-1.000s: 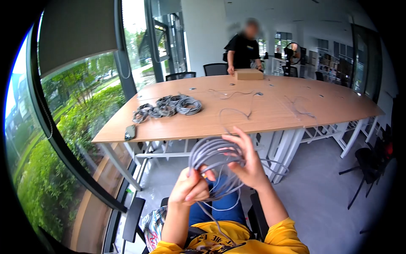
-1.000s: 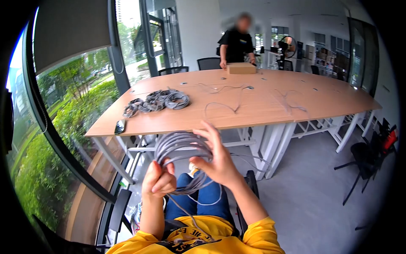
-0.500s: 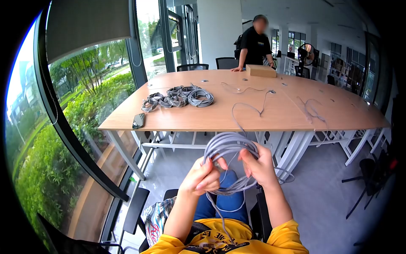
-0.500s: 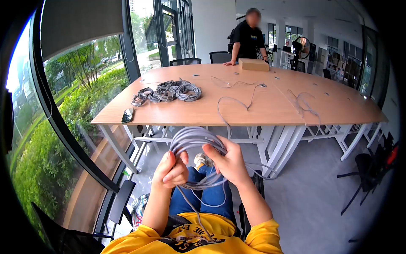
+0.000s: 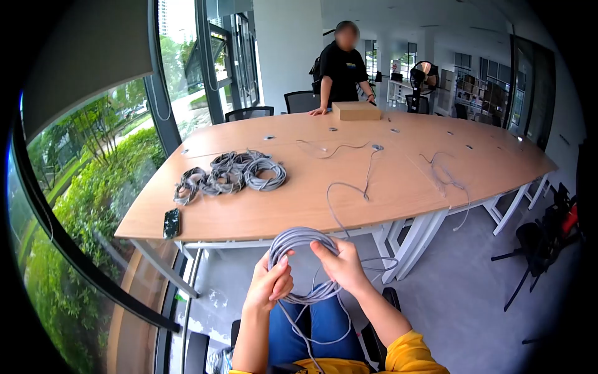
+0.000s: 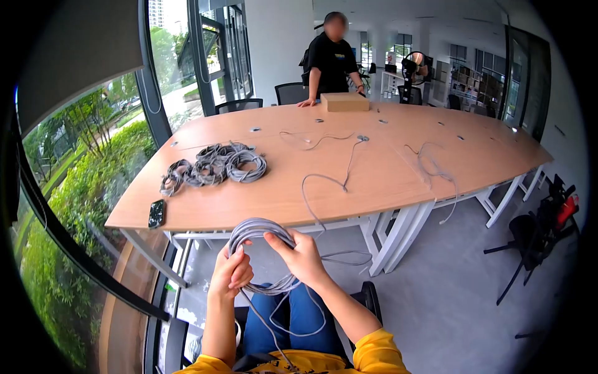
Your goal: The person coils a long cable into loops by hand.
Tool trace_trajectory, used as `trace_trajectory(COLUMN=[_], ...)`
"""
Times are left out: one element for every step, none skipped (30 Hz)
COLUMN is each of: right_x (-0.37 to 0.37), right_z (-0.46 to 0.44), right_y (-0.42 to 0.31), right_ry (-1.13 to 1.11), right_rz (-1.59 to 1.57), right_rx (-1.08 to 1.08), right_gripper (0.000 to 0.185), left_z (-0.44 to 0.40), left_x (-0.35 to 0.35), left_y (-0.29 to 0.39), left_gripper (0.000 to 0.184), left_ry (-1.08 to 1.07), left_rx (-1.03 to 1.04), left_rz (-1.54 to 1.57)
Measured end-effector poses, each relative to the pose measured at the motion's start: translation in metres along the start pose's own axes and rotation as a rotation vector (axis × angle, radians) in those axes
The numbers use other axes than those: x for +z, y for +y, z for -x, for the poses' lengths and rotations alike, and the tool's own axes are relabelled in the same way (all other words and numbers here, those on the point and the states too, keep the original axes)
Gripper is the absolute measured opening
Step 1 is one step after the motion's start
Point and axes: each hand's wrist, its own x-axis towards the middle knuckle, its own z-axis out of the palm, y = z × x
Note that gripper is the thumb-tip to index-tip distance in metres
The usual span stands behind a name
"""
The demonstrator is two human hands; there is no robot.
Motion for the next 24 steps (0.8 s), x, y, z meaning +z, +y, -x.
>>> trace_trajectory(right_x=[0.0, 0.0, 0.0, 0.001, 0.003, 0.005, 0.008, 0.01, 0.011, 0.012, 0.013, 0.012, 0.012, 0.011, 0.009, 0.007, 0.006, 0.004, 0.001, -0.001, -0.003, -0.006, -0.008, -0.01], right_z=[-0.01, -0.02, -0.03, -0.04, -0.05, -0.061, -0.071, -0.08, -0.09, -0.099, -0.108, -0.117, -0.125, -0.133, -0.14, -0.147, -0.152, -0.159, -0.164, -0.171, -0.176, -0.18, -0.183, -0.185], right_y=[0.005, 0.009, 0.014, 0.019, 0.025, 0.032, 0.038, 0.042, 0.044, 0.047, 0.05, 0.054, 0.059, 0.064, 0.069, 0.074, 0.08, 0.086, 0.093, 0.099, 0.107, 0.114, 0.12, 0.125], right_ry=[0.018, 0.022, 0.01, -0.003, -0.006, -0.024, -0.044, -0.053, -0.072, -0.088, -0.086, -0.086, -0.085, -0.083, -0.081, -0.052, -0.023, -0.021, 0.014, 0.05, 0.087, 0.091, 0.11, 0.129], right_rz=[0.017, 0.02, 0.002, -0.017, -0.016, -0.035, -0.055, -0.055, -0.082, -0.111, -0.11, -0.109, -0.1, -0.092, -0.091, -0.083, -0.075, -0.076, -0.039, -0.003, 0.017, 0.015, 0.008, 0.0], right_rx=[0.02, 0.018, 0.049, 0.08, 0.079, 0.104, 0.134, 0.137, 0.196, 0.255, 0.258, 0.257, 0.284, 0.31, 0.308, 0.348, 0.387, 0.386, 0.375, 0.362, 0.367, 0.365, 0.373, 0.381], right_gripper=[0.032, 0.032, 0.032, 0.033, 0.033, 0.031, 0.031, 0.031, 0.032, 0.034, 0.035, 0.035, 0.035, 0.035, 0.035, 0.036, 0.037, 0.037, 0.038, 0.04, 0.041, 0.041, 0.041, 0.041], left_z=[-0.009, -0.019, -0.026, -0.034, -0.043, -0.052, -0.06, -0.065, -0.066, -0.069, -0.07, -0.07, -0.068, -0.066, -0.064, -0.057, -0.049, -0.042, -0.035, -0.032, -0.029, -0.026, -0.025, -0.026], left_x=[-0.002, -0.005, -0.01, -0.017, -0.025, -0.037, -0.052, -0.064, -0.075, -0.089, -0.099, -0.115, -0.135, -0.154, -0.203, -0.244, -0.249, -0.269, -0.286, -0.296, -0.304, -0.307, -0.309, -0.311], left_y=[0.0, 0.0, 0.0, 0.0, 0.001, 0.001, 0.002, 0.006, 0.016, 0.026, 0.042, 0.054, 0.068, 0.081, 0.089, 0.101, 0.11, 0.117, 0.117, 0.118, 0.117, 0.117, 0.116, 0.115], left_gripper=[0.016, 0.016, 0.016, 0.017, 0.019, 0.019, 0.022, 0.025, 0.032, 0.035, 0.035, 0.036, 0.036, 0.039, 0.041, 0.045, 0.056, 0.076, 0.085, 0.094, 0.094, 0.099, 0.103, 0.103], left_ry=[0.069, 0.141, 0.141, 0.188, 0.235, 0.24, 0.245, 0.246, 0.217, 0.237, 0.326, 0.426, 0.575, 0.78, 0.897, 1.015, 1.197, 1.351, 1.406, 1.459, 1.453, 1.463, 1.471, 1.466], left_rx=[0.03, 0.062, 0.06, 0.081, 0.108, 0.113, 0.182, 0.249, 0.249, 0.299, 0.297, 0.351, 0.358, 0.367, 0.574, 0.638, 0.498, 0.264, 0.181, 0.101, 0.107, 0.018, -0.071, -0.07], left_rz=[-0.095, -0.189, -0.187, -0.288, -0.39, -0.388, -0.623, -0.86, -0.855, -0.747, -0.79, -0.872, -1.032, -1.173, -1.481, -1.778, -1.828, -1.9, -1.917, -1.934, -1.936, -1.901, -1.865, -1.867])
